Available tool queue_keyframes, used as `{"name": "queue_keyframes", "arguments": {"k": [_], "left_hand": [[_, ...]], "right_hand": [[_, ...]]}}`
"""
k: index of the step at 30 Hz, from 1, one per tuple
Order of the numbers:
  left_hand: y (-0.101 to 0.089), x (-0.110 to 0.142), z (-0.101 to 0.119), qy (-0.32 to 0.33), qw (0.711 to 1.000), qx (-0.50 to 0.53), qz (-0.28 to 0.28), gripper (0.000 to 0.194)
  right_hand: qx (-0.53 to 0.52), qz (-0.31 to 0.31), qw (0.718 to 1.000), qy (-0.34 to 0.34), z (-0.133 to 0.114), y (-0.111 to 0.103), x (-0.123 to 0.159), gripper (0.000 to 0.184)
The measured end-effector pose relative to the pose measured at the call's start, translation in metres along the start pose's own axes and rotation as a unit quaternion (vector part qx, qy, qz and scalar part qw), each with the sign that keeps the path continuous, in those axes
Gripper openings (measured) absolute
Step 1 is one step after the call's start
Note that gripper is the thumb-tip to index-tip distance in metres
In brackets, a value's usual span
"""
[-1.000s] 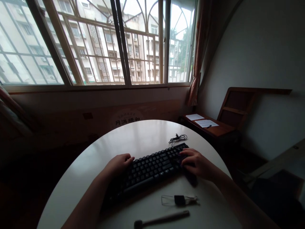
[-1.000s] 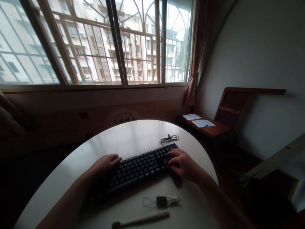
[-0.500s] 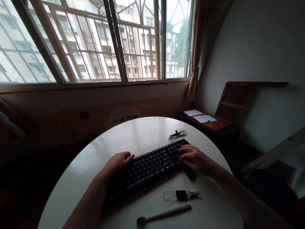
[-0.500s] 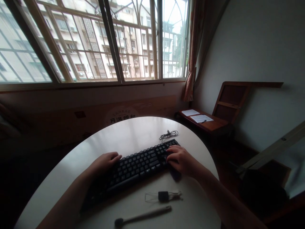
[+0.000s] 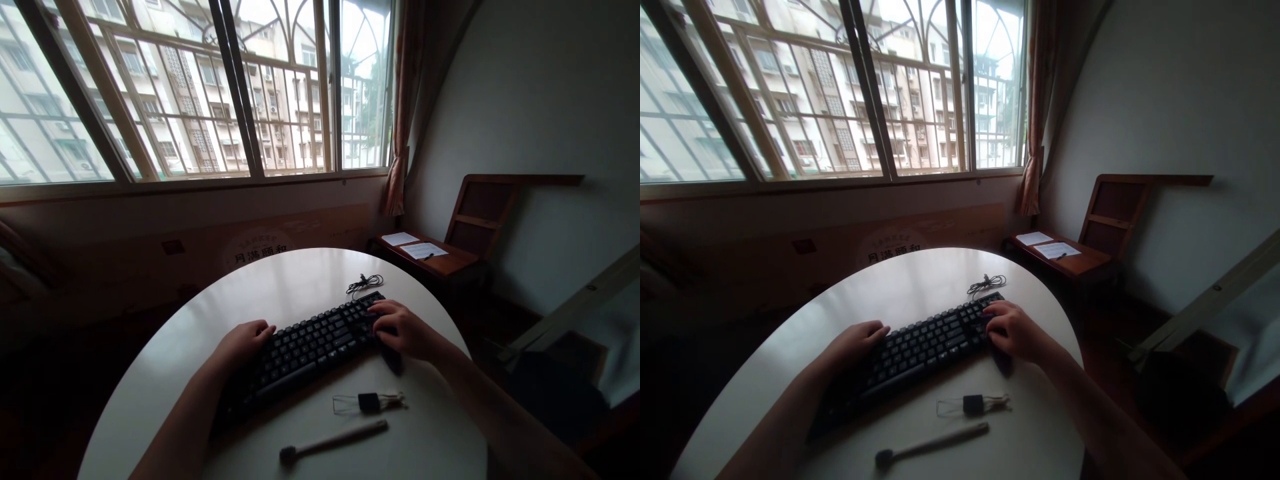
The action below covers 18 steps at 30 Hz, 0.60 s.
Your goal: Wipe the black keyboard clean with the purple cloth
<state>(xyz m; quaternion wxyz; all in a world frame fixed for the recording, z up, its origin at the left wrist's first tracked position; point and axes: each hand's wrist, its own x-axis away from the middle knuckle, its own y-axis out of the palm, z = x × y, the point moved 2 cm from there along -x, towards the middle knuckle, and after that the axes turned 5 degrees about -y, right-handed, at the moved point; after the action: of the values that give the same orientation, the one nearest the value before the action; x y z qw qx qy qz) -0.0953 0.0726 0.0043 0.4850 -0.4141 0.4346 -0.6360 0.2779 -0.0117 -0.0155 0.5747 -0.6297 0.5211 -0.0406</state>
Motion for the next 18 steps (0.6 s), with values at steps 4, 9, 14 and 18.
{"name": "queue_keyframes", "arguments": {"k": [4, 9, 14, 18], "left_hand": [[0.000, 0.000, 0.001, 0.003, 1.000, -0.003, 0.002, 0.045], [-0.001, -0.001, 0.001, -0.001, 1.000, 0.001, -0.008, 0.046], [-0.001, 0.000, 0.001, -0.003, 1.000, 0.000, -0.009, 0.047], [0.000, 0.000, 0.000, -0.001, 1.000, 0.004, -0.008, 0.045]], "right_hand": [[0.004, 0.059, 0.998, 0.024, 0.010, -0.009, 0.004, 0.014], [0.003, 0.017, 1.000, 0.021, 0.011, -0.005, 0.005, 0.014], [0.005, -0.049, 0.998, 0.048, 0.013, 0.003, 0.007, 0.022], [-0.006, -0.042, 0.998, 0.053, 0.018, 0.005, 0.007, 0.022]]}}
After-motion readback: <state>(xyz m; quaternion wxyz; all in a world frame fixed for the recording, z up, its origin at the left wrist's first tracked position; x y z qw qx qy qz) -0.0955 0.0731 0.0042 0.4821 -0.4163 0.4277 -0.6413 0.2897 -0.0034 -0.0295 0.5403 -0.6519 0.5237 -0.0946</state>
